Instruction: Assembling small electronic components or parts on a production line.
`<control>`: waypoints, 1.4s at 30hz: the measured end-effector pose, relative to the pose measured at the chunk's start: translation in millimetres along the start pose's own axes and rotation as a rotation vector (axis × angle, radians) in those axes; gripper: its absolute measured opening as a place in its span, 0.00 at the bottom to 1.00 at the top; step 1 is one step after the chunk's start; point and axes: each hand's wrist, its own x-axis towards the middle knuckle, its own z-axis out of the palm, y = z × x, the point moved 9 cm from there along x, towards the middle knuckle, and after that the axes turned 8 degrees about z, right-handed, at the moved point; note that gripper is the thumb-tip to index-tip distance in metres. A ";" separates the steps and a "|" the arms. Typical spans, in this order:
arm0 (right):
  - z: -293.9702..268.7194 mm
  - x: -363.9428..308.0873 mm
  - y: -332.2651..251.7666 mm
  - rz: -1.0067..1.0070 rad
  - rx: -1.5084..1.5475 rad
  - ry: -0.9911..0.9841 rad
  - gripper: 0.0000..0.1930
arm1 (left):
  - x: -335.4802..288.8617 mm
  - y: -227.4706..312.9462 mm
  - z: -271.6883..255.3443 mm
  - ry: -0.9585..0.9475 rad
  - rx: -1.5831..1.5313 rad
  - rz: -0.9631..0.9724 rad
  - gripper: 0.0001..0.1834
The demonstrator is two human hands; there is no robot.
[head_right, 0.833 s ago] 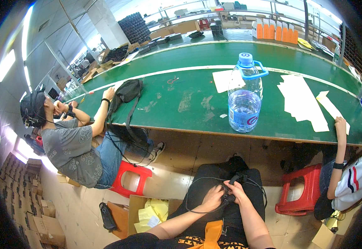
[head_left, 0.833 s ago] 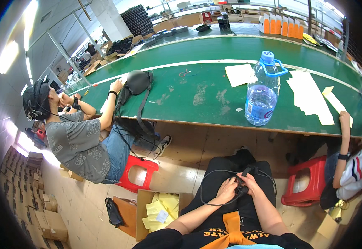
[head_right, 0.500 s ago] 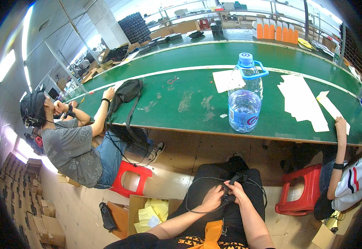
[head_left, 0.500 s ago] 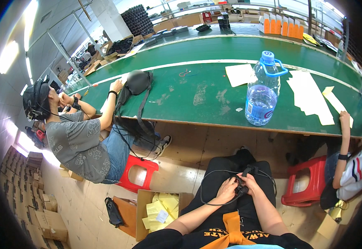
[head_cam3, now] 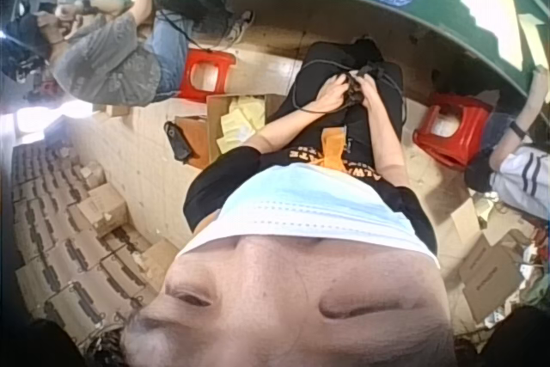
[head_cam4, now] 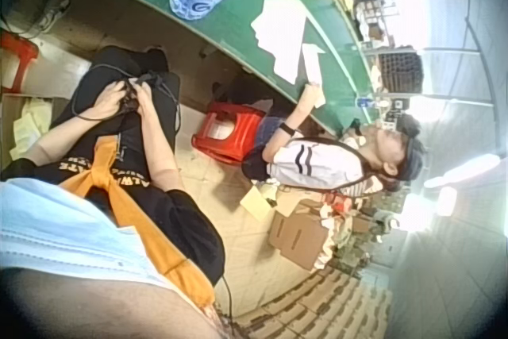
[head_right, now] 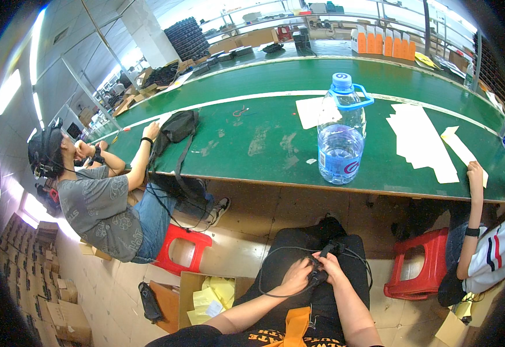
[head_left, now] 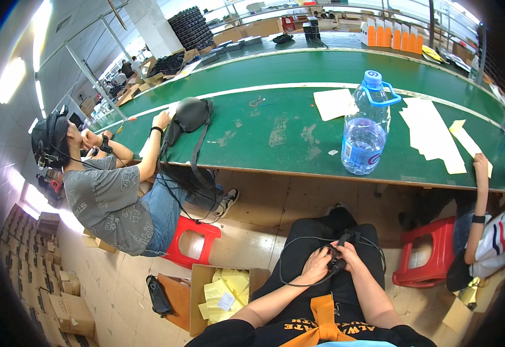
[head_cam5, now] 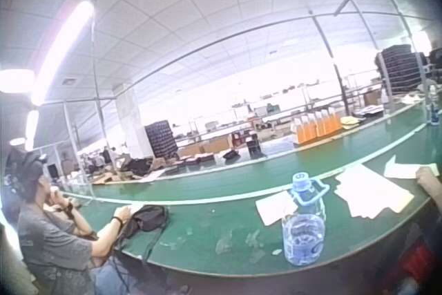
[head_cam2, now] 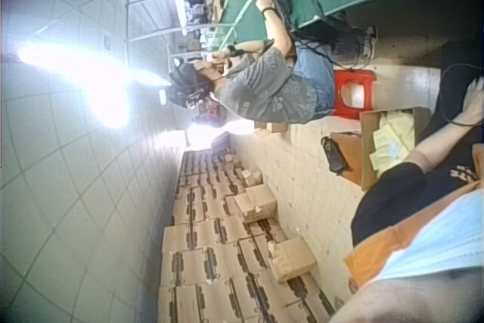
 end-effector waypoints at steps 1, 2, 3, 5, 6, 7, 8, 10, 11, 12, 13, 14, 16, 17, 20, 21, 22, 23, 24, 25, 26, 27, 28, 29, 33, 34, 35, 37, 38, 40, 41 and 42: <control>-1.3 0.5 -0.5 -0.014 -0.013 0.008 0.06 | 0.9 1.4 -0.9 -0.003 -0.004 0.000 0.14; -2.4 0.9 -0.1 -0.014 -0.013 0.009 0.06 | 1.5 2.1 -1.0 -0.006 -0.007 -0.001 0.14; -2.4 0.2 0.0 -0.007 0.003 0.022 0.05 | 0.5 1.1 -0.7 -0.005 -0.006 -0.002 0.14; -0.7 -1.5 -0.9 0.002 0.018 0.034 0.05 | -2.2 -2.7 2.5 -0.028 0.019 -0.014 0.14; 0.3 -3.6 -1.2 0.025 0.073 0.036 0.05 | -1.7 -2.0 2.2 -0.028 0.019 -0.014 0.14; 0.3 -4.6 -0.2 0.048 0.129 0.038 0.05 | -1.3 -1.9 1.7 -0.028 0.013 -0.025 0.14; -1.5 -2.8 1.9 0.048 0.130 0.039 0.05 | -1.1 -2.4 1.5 -0.028 0.008 -0.037 0.14; 1.4 -0.4 0.4 -0.005 0.033 -0.010 0.05 | -1.0 -2.4 1.7 -0.027 0.006 -0.033 0.14; -0.3 0.6 1.5 -0.005 0.033 -0.010 0.05 | -0.9 -2.2 1.7 -0.025 0.004 -0.030 0.14; 1.9 -0.9 0.6 -0.001 0.037 -0.024 0.05 | -0.7 -2.3 1.9 -0.026 0.003 -0.030 0.14; 3.7 -1.7 0.4 0.004 0.042 -0.037 0.05 | -0.4 -2.4 0.8 -0.009 -0.006 -0.031 0.14; 3.5 -1.7 0.7 0.004 0.042 -0.037 0.05 | -0.2 -2.5 -0.4 0.008 -0.016 -0.032 0.15; 4.4 -2.0 0.4 0.000 0.021 -0.037 0.05 | -2.2 -6.8 3.8 -0.017 -0.009 -0.046 0.15; 4.6 -2.5 0.0 0.000 0.021 -0.037 0.05 | -3.6 -10.1 7.3 -0.042 -0.002 -0.059 0.15; 3.8 -2.5 -0.5 -0.010 -0.064 -0.017 0.05 | -5.9 -13.5 10.1 -0.037 0.009 -0.049 0.14; 1.5 -1.4 -0.8 -0.029 -0.111 0.007 0.05 | -5.4 -12.8 9.7 -0.038 0.009 -0.048 0.14; -0.9 -0.6 -1.4 -0.047 -0.157 0.030 0.06 | -5.0 -12.2 9.3 -0.037 0.005 -0.047 0.14; -2.2 0.0 -0.3 -0.047 -0.157 0.031 0.06 | -4.6 -11.4 8.8 -0.036 0.000 -0.047 0.14; -0.1 -2.7 -2.2 -0.045 -0.156 0.039 0.06 | -3.8 -9.9 7.3 -0.037 0.000 -0.047 0.14; 1.2 -4.5 -3.5 -0.043 -0.156 0.047 0.07 | -2.5 -7.2 4.0 -0.015 -0.027 -0.041 0.14; 2.1 -5.2 -4.0 -0.043 -0.156 0.047 0.07 | -1.8 -5.7 1.5 0.008 -0.054 -0.034 0.14; 2.6 -6.0 -4.5 -0.041 -0.150 0.048 0.06 | -1.9 -5.5 1.4 0.008 -0.054 -0.034 0.14; 2.8 -6.4 -4.7 -0.040 -0.144 0.049 0.06 | -2.1 -5.7 1.4 0.008 -0.056 -0.038 0.14; 2.4 -6.1 -4.4 -0.040 -0.144 0.048 0.06 | -2.2 -6.0 1.4 0.008 -0.058 -0.042 0.14; 1.9 -6.3 -4.5 -0.039 -0.138 0.050 0.05 | -1.7 -4.7 0.0 0.021 -0.062 -0.036 0.14; 2.4 -6.7 -5.1 -0.043 -0.132 0.045 0.05 | -1.7 -5.0 0.5 0.011 -0.058 -0.040 0.14; 2.2 -6.4 -4.4 -0.043 -0.132 0.045 0.05 | -1.6 -5.4 1.2 0.000 -0.053 -0.045 0.14; -1.7 -5.3 -4.2 -0.063 -0.146 0.082 0.05 | -1.4 -5.2 1.5 -0.003 -0.055 -0.044 0.14; -2.9 -3.7 -3.7 -0.064 -0.146 0.082 0.05 | -1.2 -5.0 1.8 -0.007 -0.056 -0.044 0.14; -3.8 -1.0 -0.1 -0.024 -0.054 0.070 0.04 | -3.5 -10.0 6.1 -0.012 -0.031 -0.043 0.14; -4.0 -0.8 0.3 -0.024 -0.054 0.069 0.04 | -4.8 -12.2 8.3 -0.018 -0.007 -0.041 0.14; -0.7 -2.2 -1.2 -0.020 -0.035 0.034 0.04 | -4.5 -11.9 8.3 -0.018 -0.008 -0.040 0.14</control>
